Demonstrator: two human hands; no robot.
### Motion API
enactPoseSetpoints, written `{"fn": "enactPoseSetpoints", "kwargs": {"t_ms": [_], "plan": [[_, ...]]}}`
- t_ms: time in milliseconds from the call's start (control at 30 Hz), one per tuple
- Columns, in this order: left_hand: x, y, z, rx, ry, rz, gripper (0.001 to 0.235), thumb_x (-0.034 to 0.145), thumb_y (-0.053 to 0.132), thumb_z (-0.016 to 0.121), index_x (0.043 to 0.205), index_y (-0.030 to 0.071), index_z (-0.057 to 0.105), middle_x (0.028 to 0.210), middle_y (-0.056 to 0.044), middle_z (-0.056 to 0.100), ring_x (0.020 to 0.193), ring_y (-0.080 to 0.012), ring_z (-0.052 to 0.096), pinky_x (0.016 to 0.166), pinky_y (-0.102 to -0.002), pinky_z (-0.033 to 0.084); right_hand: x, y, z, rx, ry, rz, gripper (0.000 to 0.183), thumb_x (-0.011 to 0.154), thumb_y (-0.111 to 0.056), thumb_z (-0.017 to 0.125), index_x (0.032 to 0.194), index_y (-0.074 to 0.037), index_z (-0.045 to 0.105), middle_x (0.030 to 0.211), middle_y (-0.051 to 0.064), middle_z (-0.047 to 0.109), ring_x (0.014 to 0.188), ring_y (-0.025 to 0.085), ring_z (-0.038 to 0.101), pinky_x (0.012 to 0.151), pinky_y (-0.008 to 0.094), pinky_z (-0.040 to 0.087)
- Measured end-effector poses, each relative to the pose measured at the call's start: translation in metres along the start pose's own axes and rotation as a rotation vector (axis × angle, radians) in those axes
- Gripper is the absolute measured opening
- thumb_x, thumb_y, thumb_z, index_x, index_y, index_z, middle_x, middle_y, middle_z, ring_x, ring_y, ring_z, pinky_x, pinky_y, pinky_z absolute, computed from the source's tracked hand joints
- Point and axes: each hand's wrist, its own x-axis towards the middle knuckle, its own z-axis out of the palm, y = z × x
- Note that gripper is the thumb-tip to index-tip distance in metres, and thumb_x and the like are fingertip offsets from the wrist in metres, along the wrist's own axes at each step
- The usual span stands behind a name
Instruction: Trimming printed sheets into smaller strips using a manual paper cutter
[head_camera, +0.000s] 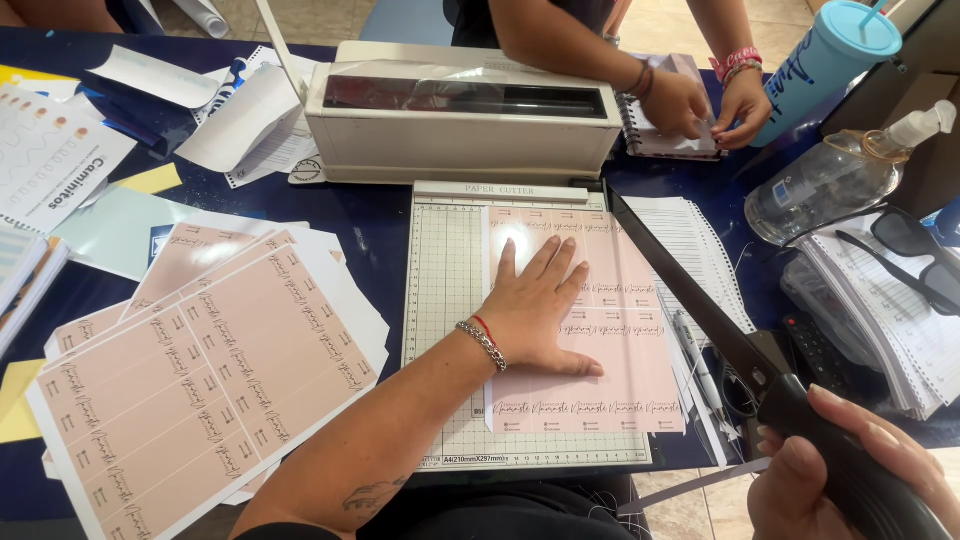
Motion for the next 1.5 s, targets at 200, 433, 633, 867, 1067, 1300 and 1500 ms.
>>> {"fn": "enactPoseSetpoints", "kwargs": {"t_ms": [200,433,633,867,1067,1300,1500], "plan": [[0.000,0.000,-0.001,-0.009,-0.011,-0.001,0.134,0.062,0.094,0.050,0.160,0.009,0.016,0.171,-0.016,0.000,0.157,-0.0322,-0.004,0.117,-0.072,-0.005,-0.001,0.000,0.004,-0.022,0.009,-0.032,0.038,0.110,-0.005,0.059,0.131,0.015,0.033,0.114,0.036,0.068,0.095,0.041,0.068,0.085,0.038,0.051],[0.000,-0.001,-0.001,-0.001,0.005,0.012,0.135,0.062,0.095,0.048,0.160,0.008,0.016,0.170,-0.017,0.001,0.157,-0.0329,-0.003,0.116,-0.073,-0.004,0.003,-0.017,0.004,0.051,0.017,0.040,0.038,0.109,-0.006,0.061,0.131,0.012,0.036,0.118,0.037,0.065,0.091,0.037,0.067,0.082,0.037,0.055],[0.003,0.001,0.006,0.004,-0.003,0.036,0.133,0.067,0.094,0.051,0.160,0.006,0.015,0.170,-0.019,0.001,0.156,-0.0339,-0.001,0.118,-0.070,-0.004,0.004,-0.011,0.019,0.109,0.154,0.007,0.041,0.108,-0.019,0.063,0.126,0.007,0.038,0.105,0.032,0.064,0.086,0.034,0.064,0.079,0.037,0.052],[0.004,0.020,0.003,0.052,-0.057,0.081,0.135,0.066,0.098,0.042,0.160,0.006,0.013,0.170,-0.018,-0.001,0.156,-0.0334,-0.005,0.118,-0.068,-0.006,0.007,0.008,0.025,0.133,0.232,-0.145,0.041,0.104,-0.023,0.063,0.119,0.006,0.038,0.094,0.031,0.059,0.081,0.041,0.067,0.079,0.040,0.052],[0.005,0.027,0.012,0.138,-0.076,0.052,0.134,0.067,0.100,0.038,0.162,0.010,0.009,0.170,-0.017,-0.005,0.156,-0.0344,-0.009,0.116,-0.074,-0.002,0.006,0.006,0.023,0.127,0.214,-0.124,0.040,0.104,-0.021,0.064,0.120,0.005,0.038,0.095,0.031,0.061,0.083,0.041,0.068,0.081,0.040,0.052],[0.005,0.027,0.014,0.151,-0.049,0.047,0.134,0.066,0.101,0.034,0.162,0.011,0.011,0.170,-0.015,-0.003,0.156,-0.0333,-0.007,0.115,-0.075,0.000,0.007,0.005,0.023,0.135,0.202,-0.127,0.039,0.104,-0.021,0.063,0.120,0.005,0.038,0.097,0.032,0.060,0.083,0.042,0.067,0.079,0.040,0.053],[0.005,0.028,0.015,0.148,-0.040,0.045,0.134,0.065,0.101,0.036,0.161,0.011,0.013,0.170,-0.015,0.000,0.156,-0.0330,-0.006,0.115,-0.075,0.000,0.007,0.008,0.025,0.135,0.223,-0.138,0.039,0.104,-0.021,0.063,0.119,0.005,0.038,0.095,0.032,0.060,0.081,0.042,0.067,0.079,0.040,0.052]]}}
